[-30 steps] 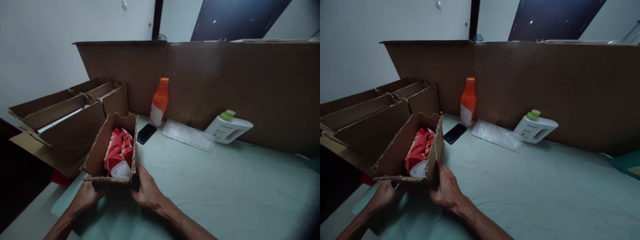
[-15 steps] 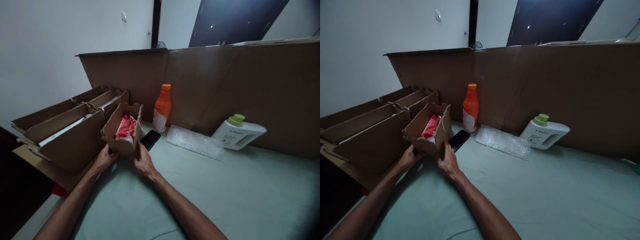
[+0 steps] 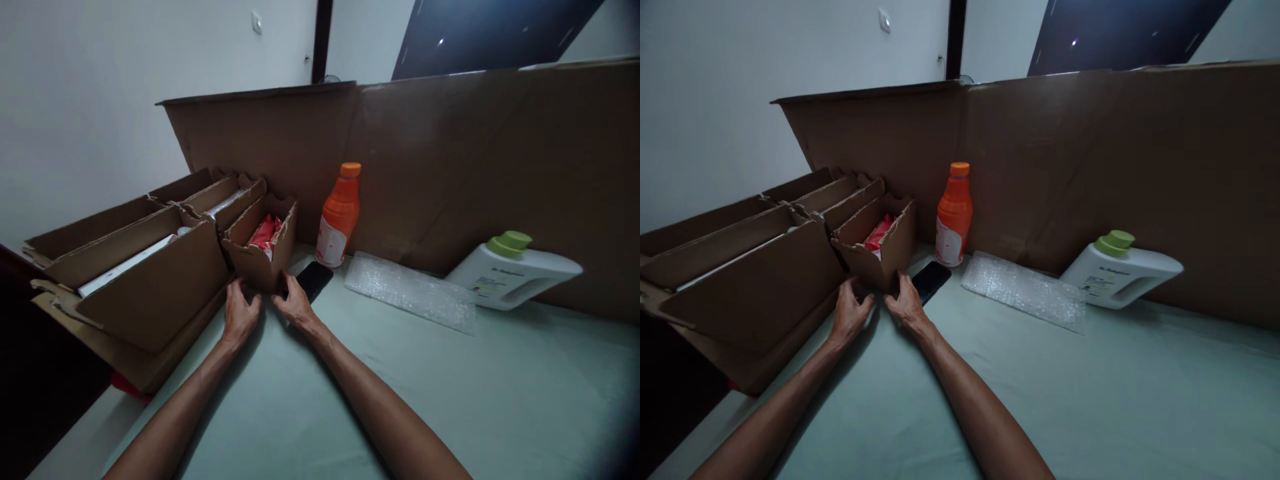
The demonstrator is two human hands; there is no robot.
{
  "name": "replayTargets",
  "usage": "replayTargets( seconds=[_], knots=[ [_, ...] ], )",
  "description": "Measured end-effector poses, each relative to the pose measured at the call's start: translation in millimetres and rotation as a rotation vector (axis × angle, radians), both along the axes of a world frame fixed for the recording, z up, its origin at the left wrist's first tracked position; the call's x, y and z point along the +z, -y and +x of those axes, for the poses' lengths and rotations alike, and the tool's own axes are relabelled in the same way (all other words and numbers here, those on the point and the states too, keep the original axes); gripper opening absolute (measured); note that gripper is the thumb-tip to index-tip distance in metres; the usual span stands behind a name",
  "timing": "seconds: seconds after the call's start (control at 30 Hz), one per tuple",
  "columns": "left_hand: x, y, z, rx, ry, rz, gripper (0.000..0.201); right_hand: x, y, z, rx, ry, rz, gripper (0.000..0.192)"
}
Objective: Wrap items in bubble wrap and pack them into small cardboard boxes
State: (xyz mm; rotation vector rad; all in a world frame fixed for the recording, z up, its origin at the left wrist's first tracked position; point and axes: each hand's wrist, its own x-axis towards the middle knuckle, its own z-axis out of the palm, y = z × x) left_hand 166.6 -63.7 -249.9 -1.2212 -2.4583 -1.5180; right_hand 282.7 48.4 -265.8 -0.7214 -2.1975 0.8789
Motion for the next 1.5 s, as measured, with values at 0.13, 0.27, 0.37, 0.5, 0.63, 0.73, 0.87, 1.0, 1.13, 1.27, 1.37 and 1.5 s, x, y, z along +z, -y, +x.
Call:
replayTargets(
  seconds=[0.13, 0.27, 0.37, 0.5, 0.63, 0.73, 0.87, 1.0, 1.13, 1.27, 1.37, 1.5],
  knots=[
    [-3.4, -9.0, 9.9, -0.093, -0.032, 0.022, 0.043, 5.3, 3.5, 9.7, -0.013, 0.095, 0.082, 0.068],
    [-7.5, -24.4, 0.8, -0.07, -0.02, 0.055, 0.049, 19.2, 5.4, 27.6, -0.029, 0.241, 0.206, 0.053],
    [-14.1, -32.4, -6.5, -0.024, 0.016, 0.08, 0.048, 28.6, 4.5, 31.7, -0.003, 0.362, 0.306, 0.039],
    [-23.5, -35.5, -9.6, 0.002, 0.059, 0.106, 0.045, 34.3, 3.6, 30.1, 0.063, 0.48, 0.41, 0.033],
    [-27.8, -34.2, -8.7, -0.006, 0.082, 0.125, 0.047, 35.2, 6.2, 49.4, 0.117, 0.535, 0.477, 0.021],
    [-26.7, -32.9, -7.6, -0.011, 0.098, 0.14, 0.054, 34.0, 7.3, 71.1, 0.12, 0.548, 0.508, 0.027],
    [-22.4, -32.0, -5.7, -0.005, 0.088, 0.167, 0.075, 28.2, 5.1, 81.2, 0.071, 0.544, 0.539, 0.035],
    [-20.3, -33.2, -3.4, -0.016, 0.063, 0.165, 0.091, 22.2, 1.9, 73.3, 0.055, 0.535, 0.564, 0.033],
    [-21.5, -35.1, -3.1, -0.023, 0.04, 0.15, 0.096, 23.5, 1.7, 68.4, 0.061, 0.547, 0.584, 0.03],
    [-24.0, -36.1, -4.9, -0.02, 0.031, 0.137, 0.095, 26.4, 4.8, 67.0, 0.047, 0.577, 0.589, 0.03],
    [-24.9, -36.0, -6.0, -0.024, 0.012, 0.123, 0.094, 27.0, 5.1, 64.0, 0.027, 0.589, 0.587, 0.031],
    [-20.8, -31.3, -2.8, -0.044, -0.056, 0.116, 0.083, 28.5, -0.7, 57.7, 0.007, 0.578, 0.577, 0.03]
  ],
)
